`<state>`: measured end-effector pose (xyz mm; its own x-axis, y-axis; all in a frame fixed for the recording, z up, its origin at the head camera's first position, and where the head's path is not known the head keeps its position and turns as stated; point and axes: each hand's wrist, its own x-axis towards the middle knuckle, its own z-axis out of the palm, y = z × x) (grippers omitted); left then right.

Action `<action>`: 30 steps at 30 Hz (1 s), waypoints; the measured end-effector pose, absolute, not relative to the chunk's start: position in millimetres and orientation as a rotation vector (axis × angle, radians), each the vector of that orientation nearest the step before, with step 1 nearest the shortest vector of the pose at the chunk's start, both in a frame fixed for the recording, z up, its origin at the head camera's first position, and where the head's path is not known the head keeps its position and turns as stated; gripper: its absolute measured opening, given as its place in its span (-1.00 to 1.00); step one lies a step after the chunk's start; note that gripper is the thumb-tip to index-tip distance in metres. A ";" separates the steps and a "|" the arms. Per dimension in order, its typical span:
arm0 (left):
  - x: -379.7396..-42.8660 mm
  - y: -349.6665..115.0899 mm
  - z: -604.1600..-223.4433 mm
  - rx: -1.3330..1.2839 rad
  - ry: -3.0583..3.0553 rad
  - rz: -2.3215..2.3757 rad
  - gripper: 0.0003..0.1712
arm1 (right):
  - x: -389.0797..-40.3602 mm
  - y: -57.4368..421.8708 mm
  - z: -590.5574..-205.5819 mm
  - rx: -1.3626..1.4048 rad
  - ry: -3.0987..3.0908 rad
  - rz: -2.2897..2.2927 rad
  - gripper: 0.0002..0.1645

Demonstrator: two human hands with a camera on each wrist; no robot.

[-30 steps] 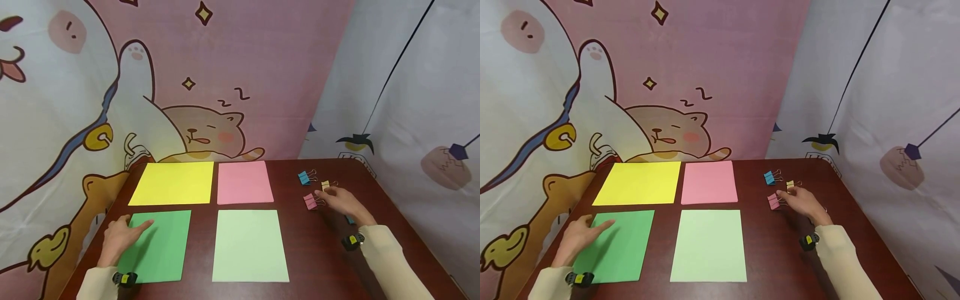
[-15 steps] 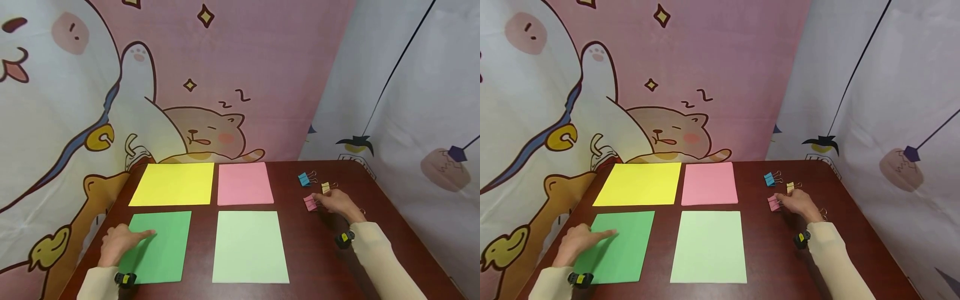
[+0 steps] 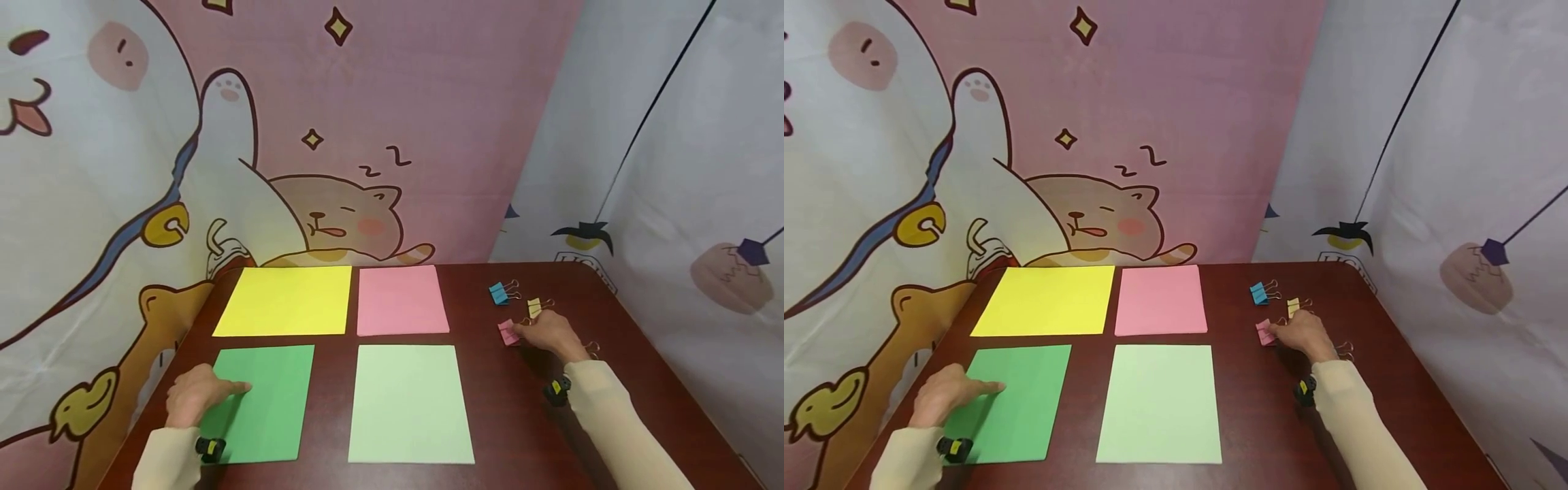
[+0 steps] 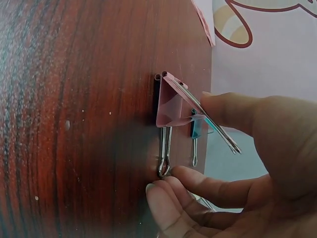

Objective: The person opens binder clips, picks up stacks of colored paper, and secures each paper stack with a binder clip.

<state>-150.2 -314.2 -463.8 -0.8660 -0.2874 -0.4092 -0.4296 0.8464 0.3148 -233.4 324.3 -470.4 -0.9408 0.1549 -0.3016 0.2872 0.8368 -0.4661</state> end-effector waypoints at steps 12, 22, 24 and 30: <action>-154.2 -310.3 -462.4 -0.604 2.689 0.585 -0.14 | -236.9 322.8 -467.2 0.330 2.753 -0.712 -0.44; -153.2 -313.5 -465.9 -0.633 2.674 0.642 -0.06 | -237.7 320.3 -462.9 0.300 2.726 -0.736 -0.49; -153.3 -314.8 -467.4 -0.628 2.662 0.655 0.06 | -237.7 319.6 -463.5 0.262 2.732 -0.764 -0.55; -154.7 -318.0 -469.9 -0.622 2.643 0.642 0.25 | -237.9 317.5 -466.2 0.200 2.765 -0.795 -0.68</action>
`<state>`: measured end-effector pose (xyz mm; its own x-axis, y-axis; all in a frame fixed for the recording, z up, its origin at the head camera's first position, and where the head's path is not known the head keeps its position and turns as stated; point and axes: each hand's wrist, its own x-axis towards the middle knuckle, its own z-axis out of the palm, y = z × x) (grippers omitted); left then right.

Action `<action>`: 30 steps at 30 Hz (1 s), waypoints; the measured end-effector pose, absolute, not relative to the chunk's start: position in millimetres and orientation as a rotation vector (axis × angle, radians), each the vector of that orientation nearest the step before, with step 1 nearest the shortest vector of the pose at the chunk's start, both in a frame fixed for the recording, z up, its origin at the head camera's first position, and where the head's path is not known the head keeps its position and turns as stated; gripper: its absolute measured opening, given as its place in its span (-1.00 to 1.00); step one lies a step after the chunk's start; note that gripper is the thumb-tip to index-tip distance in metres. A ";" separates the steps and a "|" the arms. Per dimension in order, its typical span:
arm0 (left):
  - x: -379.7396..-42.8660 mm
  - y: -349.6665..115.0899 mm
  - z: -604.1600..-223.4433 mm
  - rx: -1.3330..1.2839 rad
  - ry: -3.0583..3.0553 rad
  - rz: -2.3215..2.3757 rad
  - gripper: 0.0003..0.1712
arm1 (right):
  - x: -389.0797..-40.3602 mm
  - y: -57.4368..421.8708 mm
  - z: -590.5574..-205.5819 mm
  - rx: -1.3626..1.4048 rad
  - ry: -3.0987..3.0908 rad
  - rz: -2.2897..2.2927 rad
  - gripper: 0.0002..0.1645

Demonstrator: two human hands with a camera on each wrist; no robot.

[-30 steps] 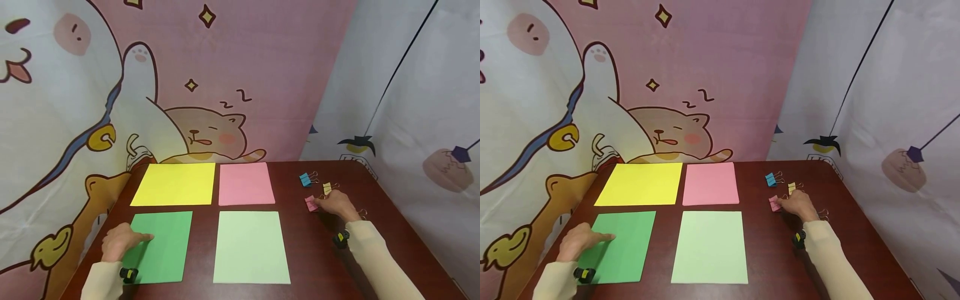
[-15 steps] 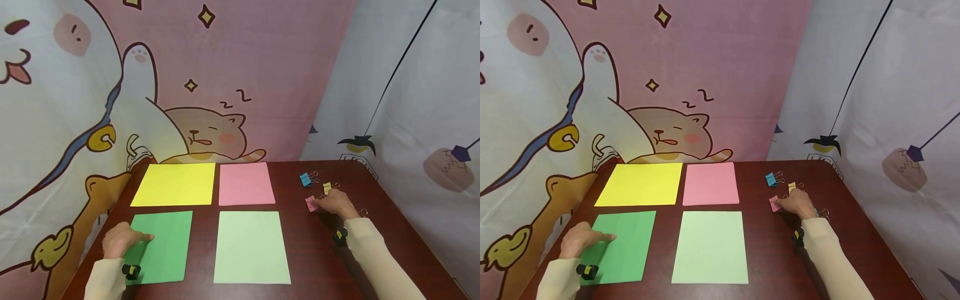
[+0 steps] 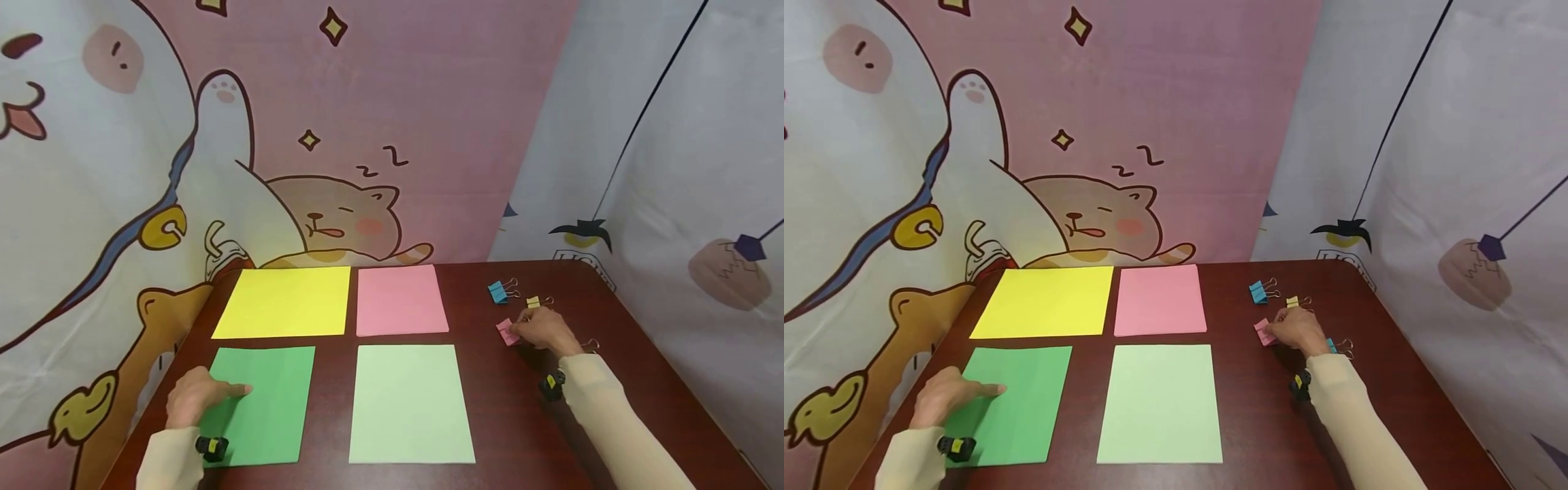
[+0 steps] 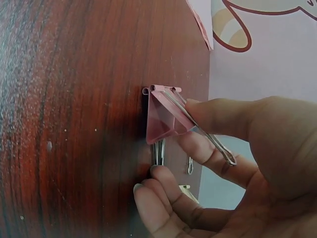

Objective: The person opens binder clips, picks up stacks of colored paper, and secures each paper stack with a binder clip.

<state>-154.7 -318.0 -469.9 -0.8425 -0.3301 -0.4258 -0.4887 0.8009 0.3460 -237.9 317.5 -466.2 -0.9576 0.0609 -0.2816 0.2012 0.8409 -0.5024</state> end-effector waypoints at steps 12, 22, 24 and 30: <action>-156.0 -319.7 -469.9 -0.627 2.624 0.680 0.30 | -232.5 312.7 -458.7 0.178 2.753 -0.756 -0.65; -154.4 -320.4 -471.2 -0.641 2.627 0.695 0.28 | -224.2 317.2 -454.6 0.181 2.787 -0.765 -0.61; -154.4 -320.1 -471.6 -0.638 2.632 0.694 0.26 | -222.8 318.1 -454.4 0.183 2.792 -0.763 -0.59; -155.7 -319.4 -473.0 -0.633 2.644 0.713 0.17 | -220.5 322.4 -455.2 0.247 2.766 -0.825 -0.50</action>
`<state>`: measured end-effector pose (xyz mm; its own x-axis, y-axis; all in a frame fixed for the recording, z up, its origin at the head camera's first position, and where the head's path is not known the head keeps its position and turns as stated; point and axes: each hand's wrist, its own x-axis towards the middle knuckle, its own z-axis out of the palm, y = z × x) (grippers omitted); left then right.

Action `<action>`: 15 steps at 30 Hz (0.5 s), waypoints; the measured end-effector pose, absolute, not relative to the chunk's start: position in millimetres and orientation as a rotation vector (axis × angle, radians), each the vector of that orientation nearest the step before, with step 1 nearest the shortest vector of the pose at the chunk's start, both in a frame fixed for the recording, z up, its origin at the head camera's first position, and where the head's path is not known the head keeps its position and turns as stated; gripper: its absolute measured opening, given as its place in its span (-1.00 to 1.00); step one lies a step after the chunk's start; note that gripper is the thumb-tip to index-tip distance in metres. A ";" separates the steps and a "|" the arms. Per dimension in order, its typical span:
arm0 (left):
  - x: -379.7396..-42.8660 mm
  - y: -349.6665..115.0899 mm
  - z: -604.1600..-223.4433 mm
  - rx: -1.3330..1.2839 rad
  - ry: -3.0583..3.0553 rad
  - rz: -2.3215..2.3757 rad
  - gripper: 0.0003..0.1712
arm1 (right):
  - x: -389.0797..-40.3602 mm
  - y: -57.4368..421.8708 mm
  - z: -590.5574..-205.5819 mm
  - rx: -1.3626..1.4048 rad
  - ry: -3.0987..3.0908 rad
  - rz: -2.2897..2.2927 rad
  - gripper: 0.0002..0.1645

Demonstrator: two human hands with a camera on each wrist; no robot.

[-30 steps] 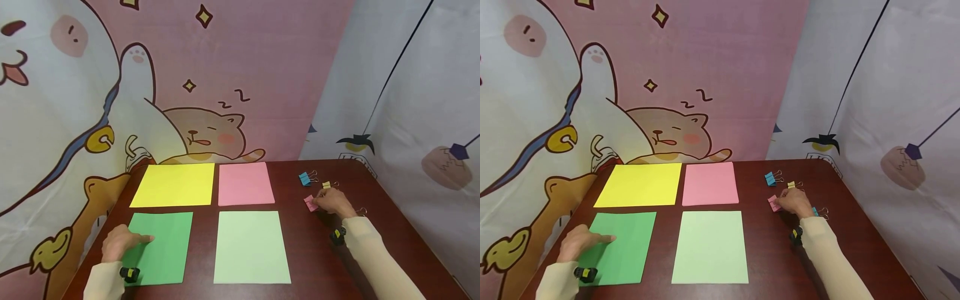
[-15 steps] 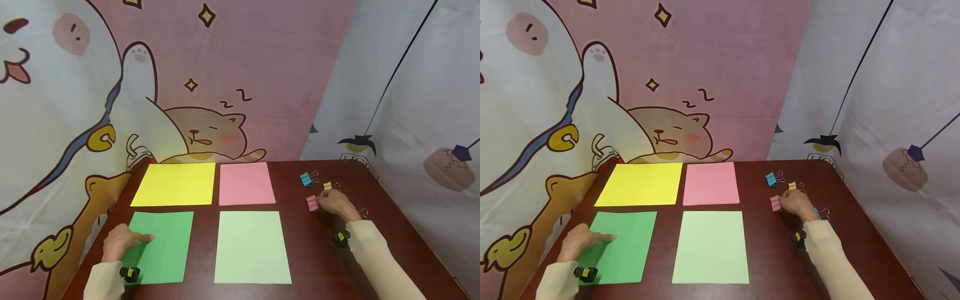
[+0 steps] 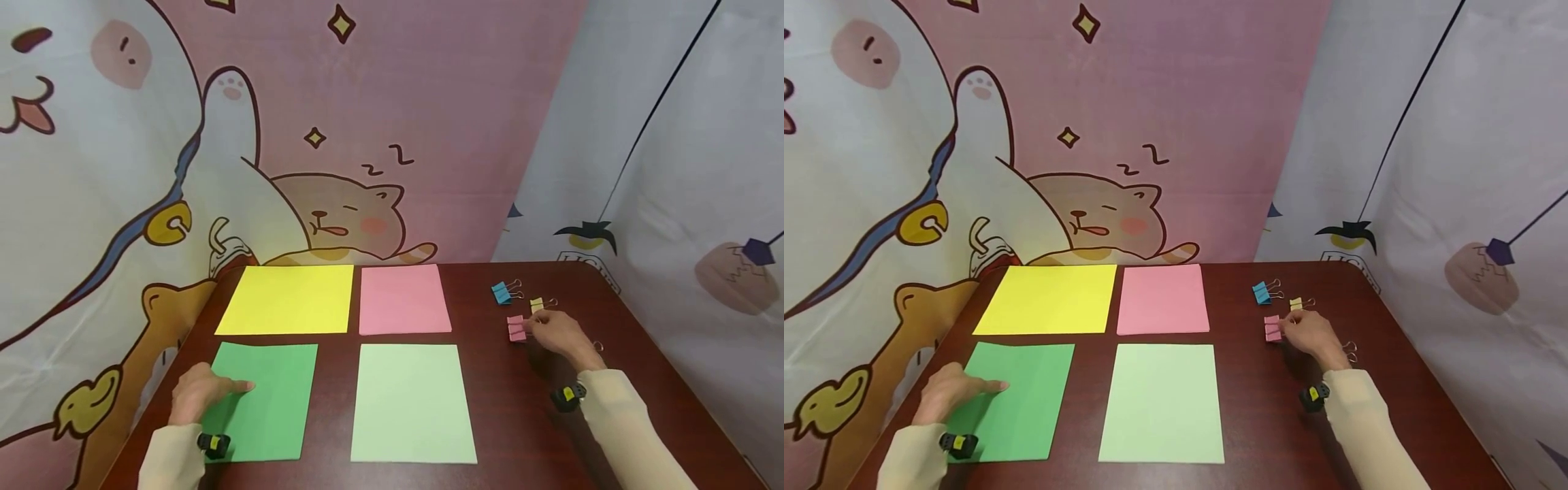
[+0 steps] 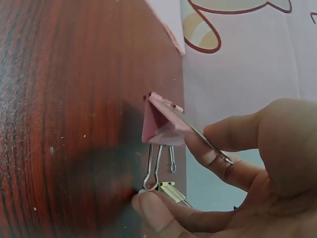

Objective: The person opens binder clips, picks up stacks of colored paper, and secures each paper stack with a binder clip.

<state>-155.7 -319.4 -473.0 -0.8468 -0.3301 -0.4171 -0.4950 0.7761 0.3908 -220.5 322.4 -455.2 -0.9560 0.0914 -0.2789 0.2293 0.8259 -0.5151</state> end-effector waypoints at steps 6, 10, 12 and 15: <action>-155.1 -320.4 -473.2 -0.627 2.629 0.715 0.24 | -219.1 327.4 -454.3 0.263 2.627 -1.031 -0.41; -153.4 -320.9 -473.1 -0.614 2.622 0.741 0.22 | -218.0 329.7 -455.2 0.337 2.524 -1.165 -0.24; -152.8 -320.8 -472.3 -0.605 2.626 0.754 0.18 | -217.6 331.1 -456.4 0.362 2.483 -1.241 -0.16; -151.6 -321.5 -471.6 -0.586 2.627 0.776 0.13 | -217.5 334.9 -458.4 0.356 2.414 -1.357 -0.15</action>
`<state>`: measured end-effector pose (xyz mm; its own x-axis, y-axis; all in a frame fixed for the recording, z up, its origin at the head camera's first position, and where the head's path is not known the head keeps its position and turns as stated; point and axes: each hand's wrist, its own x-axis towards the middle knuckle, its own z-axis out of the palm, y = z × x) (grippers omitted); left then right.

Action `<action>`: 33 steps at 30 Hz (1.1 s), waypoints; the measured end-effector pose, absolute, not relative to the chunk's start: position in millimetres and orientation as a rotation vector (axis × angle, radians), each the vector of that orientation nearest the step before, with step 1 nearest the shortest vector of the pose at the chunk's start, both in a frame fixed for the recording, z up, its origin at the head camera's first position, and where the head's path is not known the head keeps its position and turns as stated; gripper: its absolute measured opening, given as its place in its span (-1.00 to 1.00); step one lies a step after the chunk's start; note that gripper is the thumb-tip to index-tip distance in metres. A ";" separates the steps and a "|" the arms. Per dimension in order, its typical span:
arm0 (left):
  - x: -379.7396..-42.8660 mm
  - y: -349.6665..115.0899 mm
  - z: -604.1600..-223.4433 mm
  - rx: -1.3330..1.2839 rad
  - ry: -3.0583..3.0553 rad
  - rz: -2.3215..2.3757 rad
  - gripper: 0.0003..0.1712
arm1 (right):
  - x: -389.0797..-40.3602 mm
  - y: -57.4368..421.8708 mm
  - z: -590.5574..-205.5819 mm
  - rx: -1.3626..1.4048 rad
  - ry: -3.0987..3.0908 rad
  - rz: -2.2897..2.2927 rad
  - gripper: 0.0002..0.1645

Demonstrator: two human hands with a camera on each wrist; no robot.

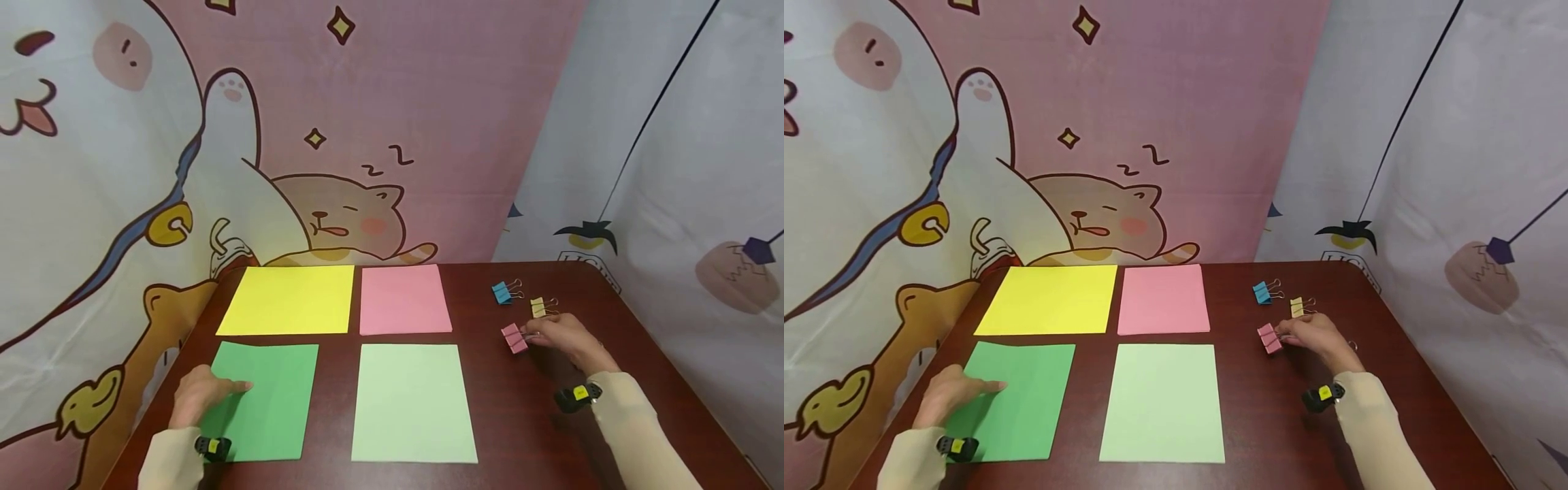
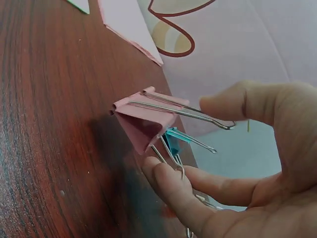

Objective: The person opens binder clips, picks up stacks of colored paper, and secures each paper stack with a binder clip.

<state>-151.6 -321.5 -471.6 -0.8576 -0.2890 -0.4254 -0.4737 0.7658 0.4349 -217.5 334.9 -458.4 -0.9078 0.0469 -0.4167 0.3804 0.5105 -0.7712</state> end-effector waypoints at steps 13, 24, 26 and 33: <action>-146.9 -330.8 -474.6 -0.597 2.567 0.862 -0.26 | -215.6 351.5 -454.9 0.266 2.199 -1.543 -0.37; -146.2 -334.7 -485.5 -0.501 2.670 1.085 -0.23 | -207.2 359.0 -464.3 0.227 2.215 -1.571 -0.04; -145.9 -334.9 -486.1 -0.476 2.681 1.127 -0.22 | -206.8 359.6 -466.0 0.238 2.215 -1.610 0.00; -145.1 -333.8 -484.8 -0.460 2.638 1.290 -0.23 | -204.8 361.5 -470.2 0.262 2.246 -1.684 0.07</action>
